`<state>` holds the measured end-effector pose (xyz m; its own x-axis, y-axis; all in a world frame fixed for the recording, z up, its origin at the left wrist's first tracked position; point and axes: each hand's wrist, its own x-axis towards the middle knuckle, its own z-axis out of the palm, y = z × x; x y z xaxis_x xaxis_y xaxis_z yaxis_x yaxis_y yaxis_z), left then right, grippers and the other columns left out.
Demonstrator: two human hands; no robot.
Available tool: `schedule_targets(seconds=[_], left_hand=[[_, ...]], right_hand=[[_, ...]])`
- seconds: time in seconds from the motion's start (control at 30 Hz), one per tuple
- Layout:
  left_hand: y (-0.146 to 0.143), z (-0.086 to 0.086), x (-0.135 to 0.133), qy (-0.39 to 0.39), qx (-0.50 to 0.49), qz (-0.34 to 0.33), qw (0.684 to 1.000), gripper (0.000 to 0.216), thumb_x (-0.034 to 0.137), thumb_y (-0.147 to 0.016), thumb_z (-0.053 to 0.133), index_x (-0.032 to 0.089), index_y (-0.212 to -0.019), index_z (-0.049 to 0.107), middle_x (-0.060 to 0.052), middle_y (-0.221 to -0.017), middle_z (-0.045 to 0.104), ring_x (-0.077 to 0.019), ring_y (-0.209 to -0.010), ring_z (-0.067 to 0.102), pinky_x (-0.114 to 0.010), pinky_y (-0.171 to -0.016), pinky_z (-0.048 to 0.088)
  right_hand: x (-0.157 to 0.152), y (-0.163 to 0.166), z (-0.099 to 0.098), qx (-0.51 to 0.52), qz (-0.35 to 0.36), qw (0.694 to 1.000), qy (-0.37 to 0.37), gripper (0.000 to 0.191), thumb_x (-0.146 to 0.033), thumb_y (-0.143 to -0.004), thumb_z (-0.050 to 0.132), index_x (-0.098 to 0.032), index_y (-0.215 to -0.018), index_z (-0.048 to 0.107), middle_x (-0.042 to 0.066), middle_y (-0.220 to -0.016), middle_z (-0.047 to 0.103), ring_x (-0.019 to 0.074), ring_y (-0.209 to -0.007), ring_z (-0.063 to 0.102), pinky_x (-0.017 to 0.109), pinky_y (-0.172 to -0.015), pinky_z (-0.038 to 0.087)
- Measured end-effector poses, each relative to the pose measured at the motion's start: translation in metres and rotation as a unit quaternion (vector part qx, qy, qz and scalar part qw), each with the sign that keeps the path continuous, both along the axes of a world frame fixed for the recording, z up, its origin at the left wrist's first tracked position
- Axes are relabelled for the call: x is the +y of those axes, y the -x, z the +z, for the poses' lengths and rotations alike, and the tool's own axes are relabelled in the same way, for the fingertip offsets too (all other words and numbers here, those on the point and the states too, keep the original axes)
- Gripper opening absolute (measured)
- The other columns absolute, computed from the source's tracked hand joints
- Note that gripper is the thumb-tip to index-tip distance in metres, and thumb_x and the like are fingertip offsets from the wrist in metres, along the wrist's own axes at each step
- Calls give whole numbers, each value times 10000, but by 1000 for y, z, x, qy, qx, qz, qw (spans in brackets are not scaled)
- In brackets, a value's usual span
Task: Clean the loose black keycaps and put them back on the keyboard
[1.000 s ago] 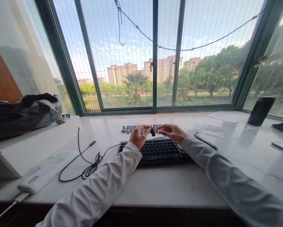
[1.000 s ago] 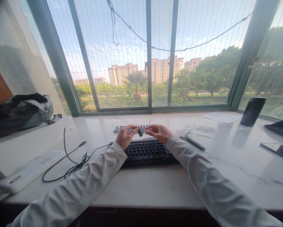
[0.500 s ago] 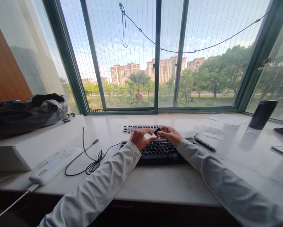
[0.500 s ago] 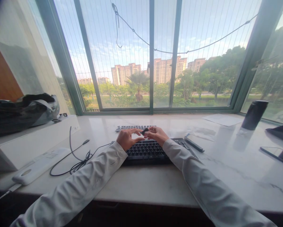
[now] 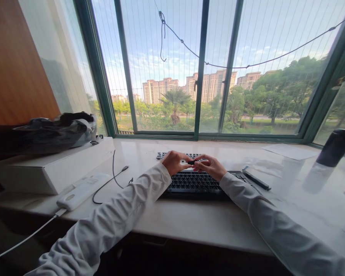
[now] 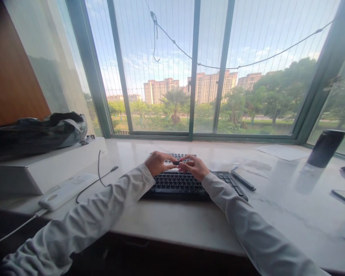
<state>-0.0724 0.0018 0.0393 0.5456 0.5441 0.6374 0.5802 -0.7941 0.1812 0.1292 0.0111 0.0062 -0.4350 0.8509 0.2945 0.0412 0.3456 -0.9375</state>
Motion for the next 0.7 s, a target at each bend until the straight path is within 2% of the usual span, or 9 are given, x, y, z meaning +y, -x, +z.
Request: schedule_targets(seconds=[0.07, 0.13, 0.23, 0.33, 0.43, 0.53, 0.63, 0.7], left_hand=[[16, 12, 0, 14, 53, -26, 998, 226, 300, -709, 668, 203, -908, 710, -21, -883, 717, -160, -822, 656, -230, -753, 470], [37, 21, -1, 38, 77, -21, 996, 205, 268, -697, 668, 197, -883, 716, -18, -835, 719, -140, -747, 651, -219, -707, 462], [75, 26, -2, 98, 88, -3, 991, 224, 249, -683, 665, 192, -895, 711, -14, -820, 715, -104, -668, 615, -188, -608, 433], [109, 21, -3, 171, 97, 5, 980, 249, 281, -673, 674, 179, -898, 703, -18, -809, 709, -55, -532, 536, -161, -489, 365], [129, 11, -3, 219, 85, 12, 972, 288, 345, -667, 681, 165, -890, 701, -22, -793, 699, -6, -390, 366, -163, -401, 279], [134, 0, -2, 220, 56, 12, 974, 287, 353, -683, 668, 150, -884, 698, -20, -748, 686, 2, -373, 298, -168, -393, 261], [133, -10, 0, 202, 51, -4, 978, 244, 321, -690, 665, 162, -872, 698, -13, -761, 684, -5, -404, 332, -165, -430, 298], [134, -15, 2, 197, 60, -17, 978, 247, 326, -699, 659, 173, -889, 698, -16, -794, 685, -10, -424, 352, -165, -447, 315]], right_hand=[[-1, 0, 1, -31, 3, 999, -10, 452, -489, -720, 620, -169, -1030, 542, 78, -803, 702, 179, -706, 659, 321, -665, 507], [-2, 0, 1, -62, -5, 997, -36, 485, -500, -733, 600, -166, -1080, 546, 76, -784, 700, 172, -682, 651, 320, -661, 505], [-5, 0, -1, -121, -28, 988, -88, 458, -501, -742, 583, -169, -1057, 577, 54, -731, 696, 163, -649, 640, 316, -665, 500], [-10, 4, -3, -186, -41, 972, -137, 391, -489, -771, 545, -184, -1009, 602, 36, -707, 694, 164, -651, 642, 307, -668, 489], [-16, 9, -1, -244, -51, 952, -177, 335, -458, -798, 520, -201, -994, 606, 21, -692, 694, 165, -646, 642, 297, -663, 473], [-19, 12, 1, -264, -57, 944, -189, 350, -439, -811, 509, -210, -1068, 571, 11, -686, 694, 161, -631, 637, 293, -676, 468], [-19, 11, 3, -269, -82, 940, -196, 391, -441, -822, 495, -212, -1138, 526, 11, -699, 695, 156, -625, 628, 285, -666, 462], [-17, 12, 4, -291, -108, 926, -217, 384, -441, -821, 498, -217, -1131, 532, 8, -696, 694, 151, -599, 612, 275, -625, 448]])
